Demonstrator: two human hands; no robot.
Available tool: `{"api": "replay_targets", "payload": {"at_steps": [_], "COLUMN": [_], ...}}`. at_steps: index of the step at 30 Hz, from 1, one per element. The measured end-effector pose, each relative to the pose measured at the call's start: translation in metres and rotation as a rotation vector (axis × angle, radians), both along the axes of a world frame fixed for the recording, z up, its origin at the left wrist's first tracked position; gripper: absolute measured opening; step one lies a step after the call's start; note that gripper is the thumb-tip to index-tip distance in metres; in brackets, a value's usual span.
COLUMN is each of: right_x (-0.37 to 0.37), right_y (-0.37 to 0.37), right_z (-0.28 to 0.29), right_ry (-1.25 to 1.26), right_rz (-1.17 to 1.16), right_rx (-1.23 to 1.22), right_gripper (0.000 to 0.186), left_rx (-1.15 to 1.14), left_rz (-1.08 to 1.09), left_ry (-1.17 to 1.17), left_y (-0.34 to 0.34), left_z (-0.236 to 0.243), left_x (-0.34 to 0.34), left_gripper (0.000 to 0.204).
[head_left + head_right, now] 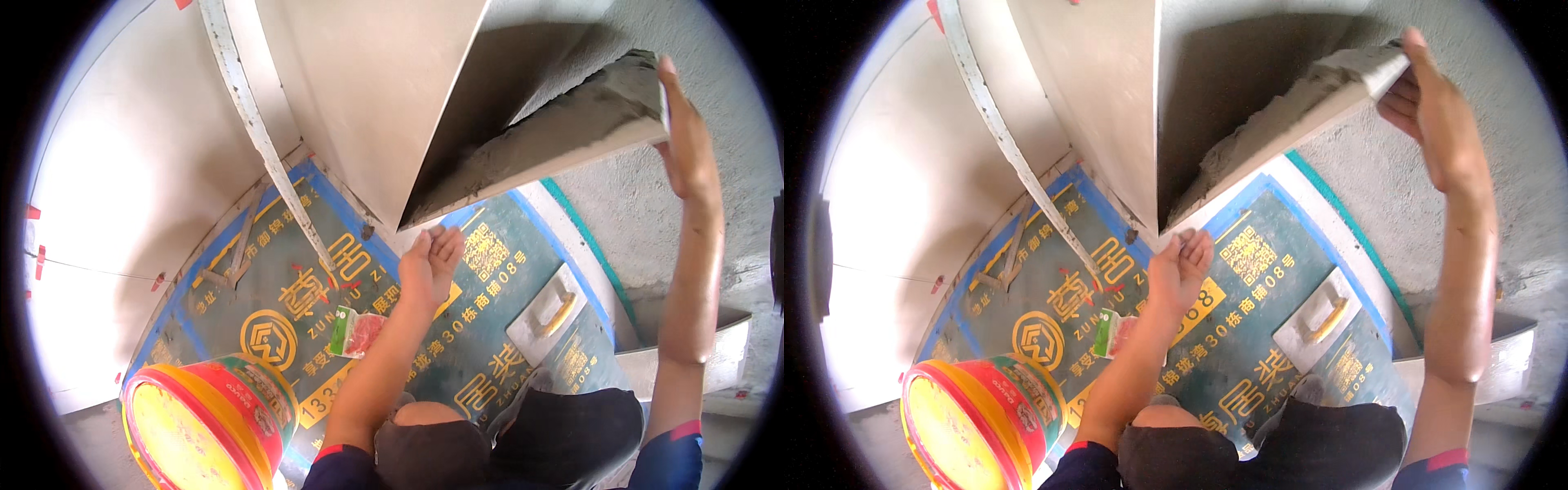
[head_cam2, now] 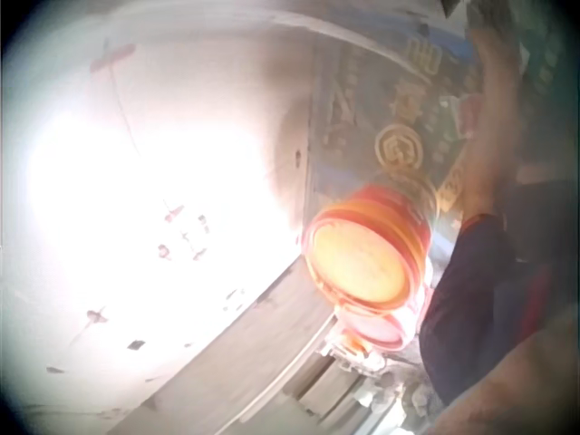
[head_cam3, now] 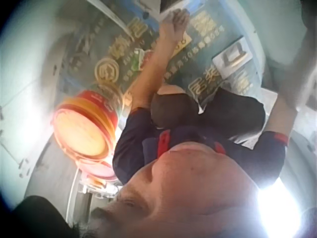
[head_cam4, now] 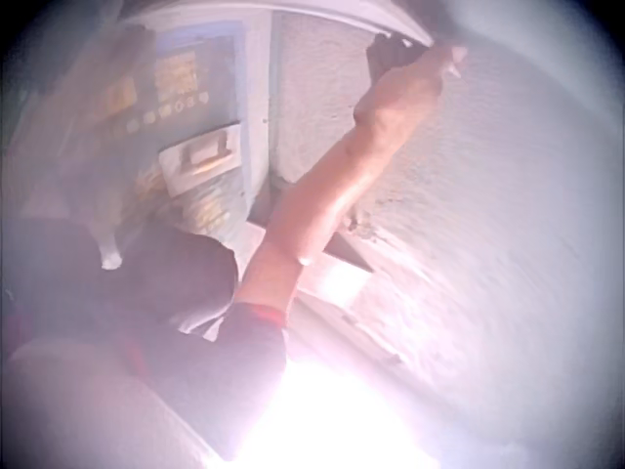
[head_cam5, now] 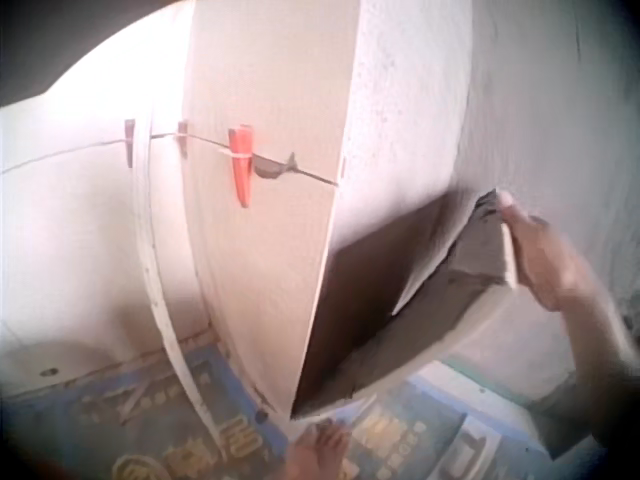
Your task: The person applies mortar to the back of a tile with a trowel, presses the tile onto a wall corner, and checks its alignment with a square tool before mixing more mortar in a bucket with a power mixer.
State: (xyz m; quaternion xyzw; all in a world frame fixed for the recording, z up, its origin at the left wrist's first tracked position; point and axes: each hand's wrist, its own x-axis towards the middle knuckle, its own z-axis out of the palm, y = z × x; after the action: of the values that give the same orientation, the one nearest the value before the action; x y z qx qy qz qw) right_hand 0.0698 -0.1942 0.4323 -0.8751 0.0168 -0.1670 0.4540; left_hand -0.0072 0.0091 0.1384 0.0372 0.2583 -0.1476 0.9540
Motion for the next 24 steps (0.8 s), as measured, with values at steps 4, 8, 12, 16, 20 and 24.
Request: {"api": "replay_targets", "payload": {"at_steps": [4, 8, 12, 16, 20, 24], "right_x": [0.025, 0.044, 0.054, 0.064, 0.062, 0.06], "right_y": [0.03, 0.056, 0.071, 0.077, 0.078, 0.08], "right_z": [0.0, -0.003, 0.003, -0.001, -0.003, -0.003], "right_ry": [0.016, 0.033, 0.039, 0.047, 0.056, 0.078], "right_rz": [0.007, -0.021, -0.025, -0.045, -0.061, -0.047], "right_rx": [0.111, 0.124, 0.135, 0.161, 0.122, 0.065], "right_gripper": [0.075, 0.072, 0.076, 0.076, 0.078, 0.084], "left_rx": [0.363, 0.867, 1.46, 1.909, 2.035, 2.069], "left_rz": [-0.053, 0.116, 0.225, 0.372, 0.421, 0.331], "left_ry": [-0.199, -0.362, -0.514, -0.67, -0.849, -0.845], "left_y": [0.008, 0.028, 0.047, 0.064, 0.067, 0.068], "left_z": [-0.014, -0.007, 0.037, 0.07, 0.094, 0.102], "left_x": [-0.021, -0.015, 0.006, 0.034, 0.053, 0.068], "left_gripper": [0.023, 0.022, 0.038, 0.043, 0.045, 0.046]}}
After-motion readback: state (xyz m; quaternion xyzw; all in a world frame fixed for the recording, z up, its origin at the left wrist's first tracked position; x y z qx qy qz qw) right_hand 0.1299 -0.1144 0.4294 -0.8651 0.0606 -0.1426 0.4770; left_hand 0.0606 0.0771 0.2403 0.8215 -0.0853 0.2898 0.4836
